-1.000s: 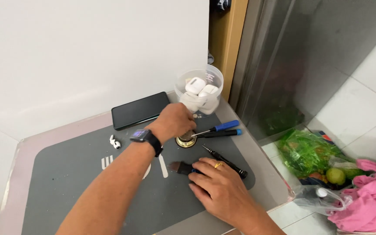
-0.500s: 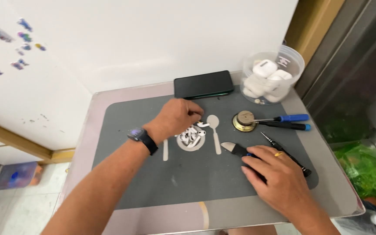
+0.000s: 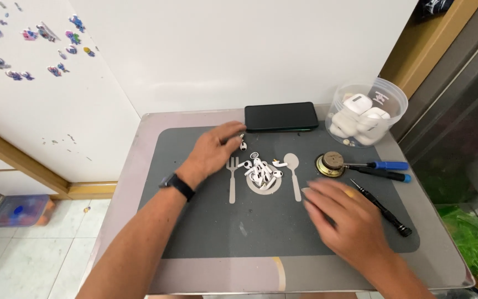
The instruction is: Disassembling and inspecting small electronic earbuds at a repair bench
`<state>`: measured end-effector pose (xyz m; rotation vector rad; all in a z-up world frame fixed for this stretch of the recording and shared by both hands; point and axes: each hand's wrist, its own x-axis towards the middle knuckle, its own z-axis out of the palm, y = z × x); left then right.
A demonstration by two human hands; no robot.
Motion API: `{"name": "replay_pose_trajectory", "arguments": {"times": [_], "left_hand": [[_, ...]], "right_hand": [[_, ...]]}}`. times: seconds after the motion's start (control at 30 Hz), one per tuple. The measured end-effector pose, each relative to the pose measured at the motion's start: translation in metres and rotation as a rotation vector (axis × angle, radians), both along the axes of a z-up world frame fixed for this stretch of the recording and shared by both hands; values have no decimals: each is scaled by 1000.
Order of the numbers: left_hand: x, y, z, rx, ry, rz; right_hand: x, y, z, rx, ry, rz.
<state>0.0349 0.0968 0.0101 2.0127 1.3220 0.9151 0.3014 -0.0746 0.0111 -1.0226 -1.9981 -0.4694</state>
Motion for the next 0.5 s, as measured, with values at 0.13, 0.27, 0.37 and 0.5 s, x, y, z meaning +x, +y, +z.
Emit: {"name": "replay_pose_trajectory", "arguments": {"times": [0.13,0.27,0.37,0.5], "left_hand": [[-9,-2,-22,35,-8,-137],[-9,5,-44,479,241,-169],[-4,9,-51,486,457,-152],[-14,13,-36,450,500,-90]], "right_hand": [[-23,58,-1,-219,22,-11],[-52,82,-4,-420,170,-4],[-45,89,-15,-545,86,-91],[-40,47,2,-393,148,-45]]}}
